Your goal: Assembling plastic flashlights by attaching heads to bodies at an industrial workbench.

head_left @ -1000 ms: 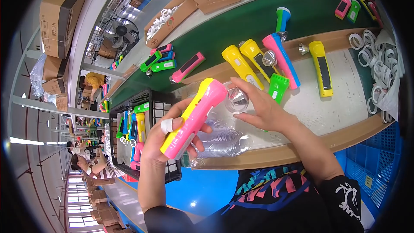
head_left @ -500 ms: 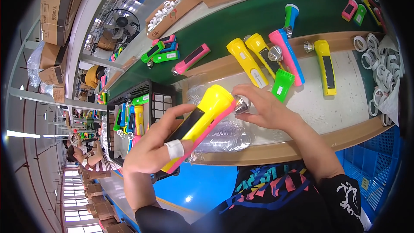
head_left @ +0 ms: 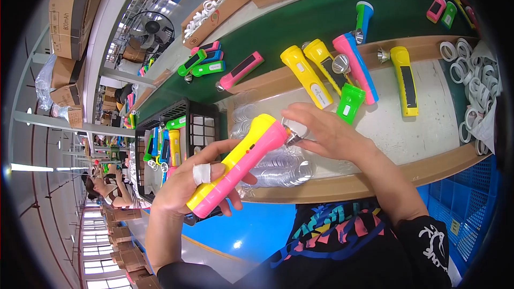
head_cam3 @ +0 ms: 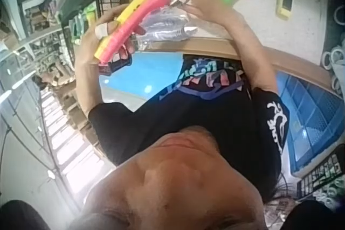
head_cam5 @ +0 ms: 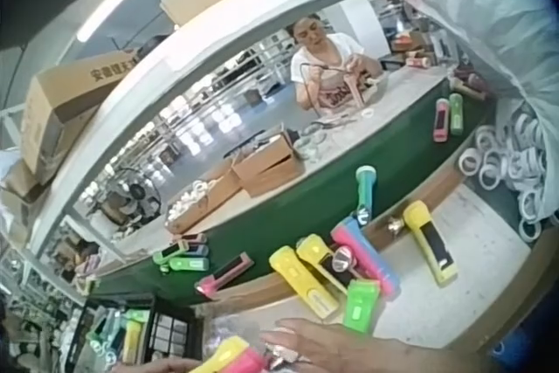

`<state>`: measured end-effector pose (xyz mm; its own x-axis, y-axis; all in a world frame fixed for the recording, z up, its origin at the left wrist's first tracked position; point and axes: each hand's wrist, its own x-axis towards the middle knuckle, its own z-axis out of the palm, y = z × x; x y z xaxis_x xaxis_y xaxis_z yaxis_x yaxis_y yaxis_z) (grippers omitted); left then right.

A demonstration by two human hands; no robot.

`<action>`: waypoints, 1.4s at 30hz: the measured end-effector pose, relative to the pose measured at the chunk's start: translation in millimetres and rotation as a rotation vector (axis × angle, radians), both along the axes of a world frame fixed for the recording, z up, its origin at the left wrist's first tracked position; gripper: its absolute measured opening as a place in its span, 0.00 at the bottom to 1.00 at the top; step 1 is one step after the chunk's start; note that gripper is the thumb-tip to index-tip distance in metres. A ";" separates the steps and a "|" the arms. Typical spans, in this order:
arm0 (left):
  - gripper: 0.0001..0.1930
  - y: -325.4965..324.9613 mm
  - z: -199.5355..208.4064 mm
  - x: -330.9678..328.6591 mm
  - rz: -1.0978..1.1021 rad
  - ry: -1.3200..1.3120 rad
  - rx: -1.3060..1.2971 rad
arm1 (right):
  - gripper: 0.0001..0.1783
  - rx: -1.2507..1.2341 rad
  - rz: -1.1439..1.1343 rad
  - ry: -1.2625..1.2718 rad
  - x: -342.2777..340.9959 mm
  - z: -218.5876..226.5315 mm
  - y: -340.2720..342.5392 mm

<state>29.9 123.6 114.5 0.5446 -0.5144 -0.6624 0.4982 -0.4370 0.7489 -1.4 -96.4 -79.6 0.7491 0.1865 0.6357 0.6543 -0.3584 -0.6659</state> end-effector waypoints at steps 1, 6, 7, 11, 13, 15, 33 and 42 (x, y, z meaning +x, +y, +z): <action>0.34 0.9 -1.6 -2.2 0.035 0.023 -0.012 | 0.37 -0.028 -0.005 -0.019 -1.4 -0.3 1.0; 0.41 12.6 -30.7 1.2 0.123 0.153 -0.199 | 0.29 0.011 0.072 0.012 -2.5 2.6 4.2; 0.40 13.8 -35.5 3.3 0.121 0.175 -0.237 | 0.26 0.040 0.073 -0.001 -1.8 2.3 4.4; 0.35 18.2 -26.6 1.6 -0.065 -0.161 -0.014 | 0.28 0.114 0.103 0.110 -1.6 1.3 -1.8; 0.31 21.2 -21.5 -3.4 -0.214 -0.482 0.189 | 0.30 0.099 0.131 0.178 -2.2 6.8 -7.1; 0.31 24.6 -25.1 -4.4 -0.508 -0.850 0.317 | 0.30 0.028 0.161 0.254 -7.2 17.3 -5.8; 0.29 -24.1 -11.1 -36.2 -1.095 -1.558 0.431 | 0.44 -0.393 0.332 0.429 -34.5 80.9 -56.8; 0.32 -36.5 -69.4 -33.9 -0.811 -1.467 0.086 | 0.33 0.446 0.209 0.364 -53.6 27.1 -30.5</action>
<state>-4.0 87.1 45.1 0.3152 -0.9446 0.0913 -0.9116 -0.2746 0.3060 -55.0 -126.9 -52.6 0.9092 0.1279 0.3962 0.3828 0.1175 -0.9163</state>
